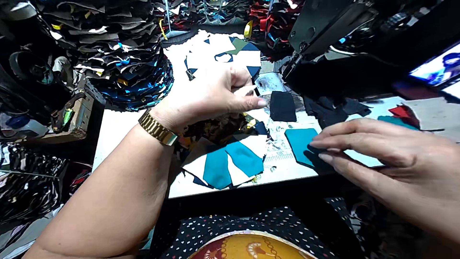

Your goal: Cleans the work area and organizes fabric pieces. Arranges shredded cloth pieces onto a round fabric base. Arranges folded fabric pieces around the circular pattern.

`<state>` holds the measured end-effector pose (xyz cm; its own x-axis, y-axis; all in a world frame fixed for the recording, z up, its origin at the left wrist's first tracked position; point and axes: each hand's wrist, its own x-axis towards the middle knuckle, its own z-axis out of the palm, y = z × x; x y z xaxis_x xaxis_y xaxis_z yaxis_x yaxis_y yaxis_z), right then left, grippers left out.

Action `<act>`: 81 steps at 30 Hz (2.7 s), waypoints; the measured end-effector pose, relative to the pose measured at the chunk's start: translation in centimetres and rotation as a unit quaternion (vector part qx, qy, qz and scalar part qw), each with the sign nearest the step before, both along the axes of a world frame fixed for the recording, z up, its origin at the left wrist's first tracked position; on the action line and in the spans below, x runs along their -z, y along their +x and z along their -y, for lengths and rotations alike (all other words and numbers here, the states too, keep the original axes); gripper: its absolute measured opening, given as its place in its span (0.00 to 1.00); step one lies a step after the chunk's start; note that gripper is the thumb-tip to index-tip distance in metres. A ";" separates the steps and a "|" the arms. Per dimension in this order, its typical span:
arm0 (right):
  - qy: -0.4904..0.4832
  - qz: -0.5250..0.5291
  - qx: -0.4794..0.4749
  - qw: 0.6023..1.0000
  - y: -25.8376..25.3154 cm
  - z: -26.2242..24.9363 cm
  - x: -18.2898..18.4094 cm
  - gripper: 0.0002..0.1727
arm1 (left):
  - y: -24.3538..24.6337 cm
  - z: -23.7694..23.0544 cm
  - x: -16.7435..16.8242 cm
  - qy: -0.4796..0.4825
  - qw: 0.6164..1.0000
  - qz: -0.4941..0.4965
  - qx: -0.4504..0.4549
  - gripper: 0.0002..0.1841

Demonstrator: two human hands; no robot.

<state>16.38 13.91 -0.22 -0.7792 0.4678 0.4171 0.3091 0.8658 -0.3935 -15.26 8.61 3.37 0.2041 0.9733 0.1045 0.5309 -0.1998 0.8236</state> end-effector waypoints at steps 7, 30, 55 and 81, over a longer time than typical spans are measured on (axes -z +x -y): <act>-0.019 0.021 -0.002 1.000 1.4 0.2 0.9 0.15 | 1.0 0.4 -0.1 -0.080 0.972 0.220 -0.035 0.15; -0.123 -0.060 0.035 0.990 0.1 -0.8 1.0 0.13 | 0.7 0.5 -0.1 -0.084 0.966 0.244 -0.026 0.09; -0.145 -0.016 0.069 0.987 0.3 0.6 0.7 0.12 | 0.8 0.3 0.4 -0.078 0.972 0.221 -0.010 0.08; -0.117 -0.002 -0.016 0.993 2.5 -1.1 1.3 0.13 | 1.0 0.1 0.7 -0.083 0.979 0.187 -0.003 0.09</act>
<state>18.90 14.98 -1.51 -0.7941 0.5271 0.3026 0.2808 0.7597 -0.5865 -14.23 8.49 2.69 0.1765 0.9842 0.0111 0.1865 -0.0445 0.9815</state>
